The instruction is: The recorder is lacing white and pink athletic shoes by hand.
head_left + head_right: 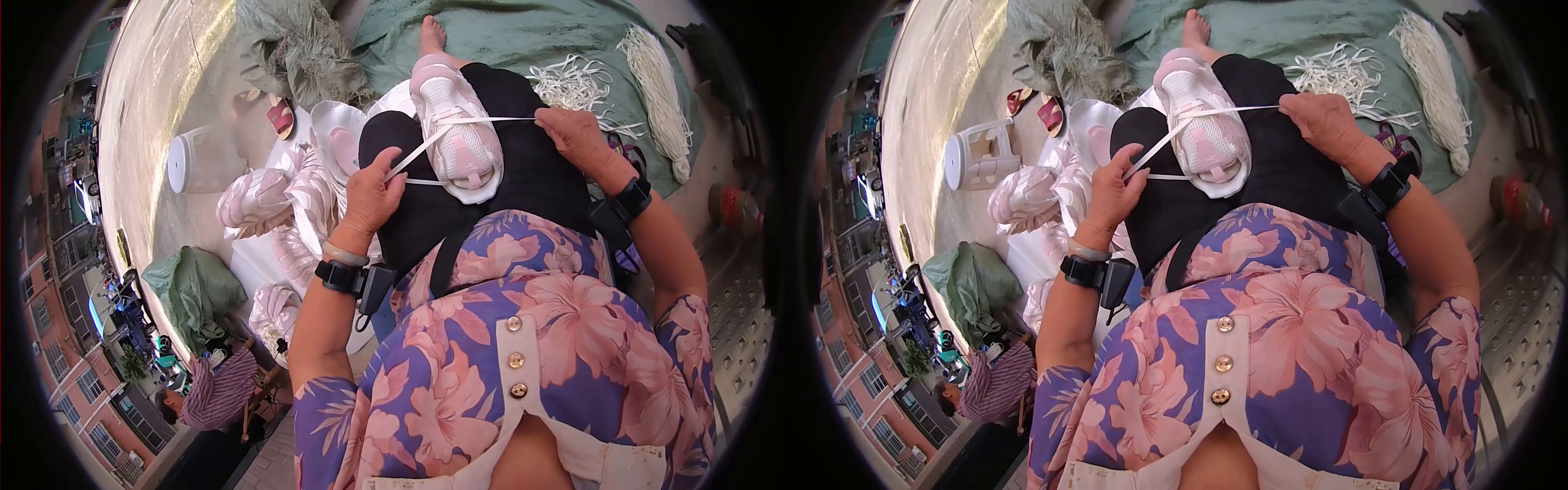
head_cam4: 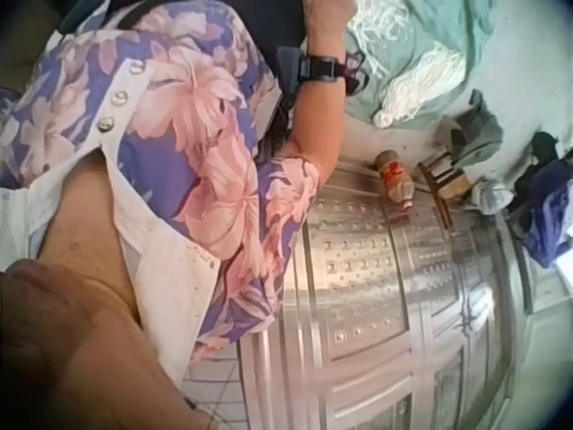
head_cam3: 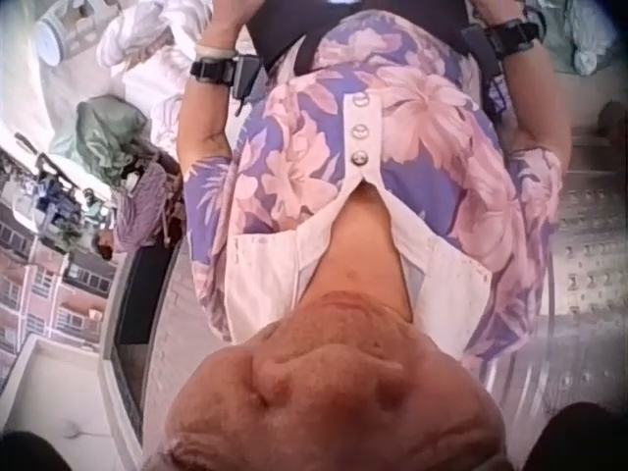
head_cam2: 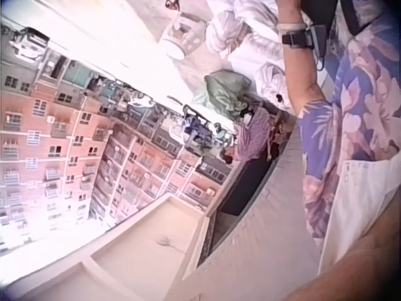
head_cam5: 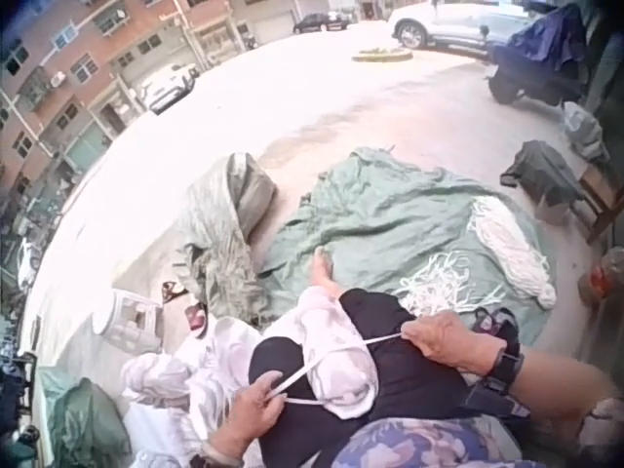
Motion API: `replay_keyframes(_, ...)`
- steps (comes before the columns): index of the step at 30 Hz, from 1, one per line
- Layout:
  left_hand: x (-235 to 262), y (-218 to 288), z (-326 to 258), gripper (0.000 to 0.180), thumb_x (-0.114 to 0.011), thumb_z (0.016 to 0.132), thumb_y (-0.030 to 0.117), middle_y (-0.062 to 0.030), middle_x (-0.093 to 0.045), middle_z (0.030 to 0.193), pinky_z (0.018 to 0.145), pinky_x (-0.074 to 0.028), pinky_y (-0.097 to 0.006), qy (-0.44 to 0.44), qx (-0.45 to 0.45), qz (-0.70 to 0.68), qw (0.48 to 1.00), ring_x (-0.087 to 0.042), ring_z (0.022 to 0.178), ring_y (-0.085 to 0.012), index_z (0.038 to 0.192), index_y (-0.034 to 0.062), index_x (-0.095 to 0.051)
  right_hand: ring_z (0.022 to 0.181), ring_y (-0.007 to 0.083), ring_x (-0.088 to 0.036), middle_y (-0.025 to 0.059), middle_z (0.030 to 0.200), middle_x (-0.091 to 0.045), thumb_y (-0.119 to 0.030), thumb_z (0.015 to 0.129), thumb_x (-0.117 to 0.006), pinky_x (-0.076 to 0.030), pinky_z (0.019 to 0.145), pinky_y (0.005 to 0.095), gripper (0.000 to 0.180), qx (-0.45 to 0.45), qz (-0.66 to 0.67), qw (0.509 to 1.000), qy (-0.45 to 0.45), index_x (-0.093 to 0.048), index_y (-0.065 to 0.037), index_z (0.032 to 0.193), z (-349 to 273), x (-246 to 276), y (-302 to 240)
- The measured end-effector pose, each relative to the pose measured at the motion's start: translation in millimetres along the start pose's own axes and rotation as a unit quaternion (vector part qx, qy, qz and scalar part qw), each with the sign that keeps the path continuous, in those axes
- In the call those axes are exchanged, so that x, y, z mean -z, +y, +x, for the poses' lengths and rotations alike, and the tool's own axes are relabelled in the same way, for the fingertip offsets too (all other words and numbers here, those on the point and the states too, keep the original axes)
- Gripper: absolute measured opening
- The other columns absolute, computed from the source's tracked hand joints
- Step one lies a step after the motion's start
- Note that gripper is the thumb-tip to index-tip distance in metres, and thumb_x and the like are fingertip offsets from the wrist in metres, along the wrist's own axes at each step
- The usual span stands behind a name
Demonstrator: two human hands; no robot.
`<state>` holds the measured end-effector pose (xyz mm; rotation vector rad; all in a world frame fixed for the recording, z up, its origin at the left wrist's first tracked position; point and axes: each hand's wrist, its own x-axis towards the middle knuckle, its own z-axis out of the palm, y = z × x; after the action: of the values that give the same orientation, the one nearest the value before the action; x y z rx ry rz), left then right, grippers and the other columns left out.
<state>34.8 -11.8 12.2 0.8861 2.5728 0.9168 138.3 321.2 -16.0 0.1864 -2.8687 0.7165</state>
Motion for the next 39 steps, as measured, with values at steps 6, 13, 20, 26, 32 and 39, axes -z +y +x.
replay_keyframes(6, 27.1, -27.2, -53.3, 0.028, -0.064, 0.075, 0.014, -0.0067, -0.057, 0.063, 0.046, -0.043, -0.034, 0.096, -0.121, 0.142, 0.978, -0.057, 0.053, -0.0249, 0.101, 0.0105, -0.056, 0.068, 0.0326, -0.058, 0.0158, 0.075, -0.06, -0.017, 0.085, -0.056, -0.046, 0.06, 0.0358, 0.015, -0.099, -0.002, 0.994, 0.052, -0.06, -0.004, 0.091, -62.5, 22.8, 66.7)
replay_keyframes(13, 31.4, -30.8, -92.5, 0.029, -0.066, 0.073, 0.013, -0.0048, -0.049, 0.059, 0.042, -0.039, -0.034, 0.104, -0.094, 0.196, 0.971, -0.05, 0.046, -0.0228, 0.1, 0.0116, -0.057, 0.062, 0.0299, -0.057, 0.0168, 0.07, -0.057, -0.016, 0.086, -0.055, -0.044, 0.057, 0.0336, 0.015, -0.23, 0.005, 0.971, -0.065, -0.059, -0.003, 0.091, -94.2, 47.7, 76.9)
replay_keyframes(20, 61.9, -61.3, -120.4, 0.022, -0.062, 0.077, 0.011, -0.0056, -0.044, 0.059, 0.042, -0.038, -0.035, 0.123, -0.099, 0.276, 0.948, -0.048, 0.047, -0.0233, 0.098, 0.0125, -0.057, 0.066, 0.0291, -0.058, 0.0153, 0.073, -0.059, -0.019, 0.088, -0.053, -0.045, 0.06, 0.0338, 0.017, -0.318, -0.049, 0.94, -0.11, -0.059, -0.004, 0.093, -128.4, 79.9, 100.7)
replay_keyframes(26, 131.2, -108.9, -152.8, 0.01, -0.057, 0.082, 0.013, -0.0074, -0.049, 0.065, 0.045, -0.04, -0.037, 0.167, -0.023, 0.389, 0.906, -0.051, 0.053, -0.0271, 0.091, 0.0098, -0.054, 0.073, 0.0306, -0.059, 0.0167, 0.079, -0.06, -0.024, 0.088, -0.053, -0.045, 0.066, 0.0341, 0.021, -0.313, -0.168, 0.933, -0.062, -0.059, -0.006, 0.098, -196.9, 156.3, 177.0)
replay_keyframes(32, 197.7, -131.8, -189.6, 0.007, -0.052, 0.086, 0.014, -0.0082, -0.054, 0.073, 0.049, -0.043, -0.038, 0.12, 0.05, 0.495, 0.859, -0.055, 0.06, -0.0291, 0.091, 0.0092, -0.053, 0.086, 0.0321, -0.06, 0.0179, 0.093, -0.061, -0.024, 0.09, -0.05, -0.046, 0.072, 0.0351, 0.024, -0.28, -0.269, 0.921, -0.042, -0.059, -0.007, 0.103, -207.8, 232.2, 184.8)
replay_keyframes(39, 252.6, -163.9, -201.6, 0.014, -0.05, 0.088, 0.018, -0.0144, -0.061, 0.079, 0.056, -0.046, -0.041, 0.22, 0.061, 0.51, 0.83, -0.059, 0.07, -0.0343, 0.089, 0.0065, -0.057, 0.091, 0.0304, -0.059, 0.0143, 0.093, -0.063, -0.025, 0.091, -0.047, -0.046, 0.077, 0.0336, 0.027, -0.305, -0.345, 0.888, -0.003, -0.055, -0.006, 0.109, -215.8, 269.6, 207.3)
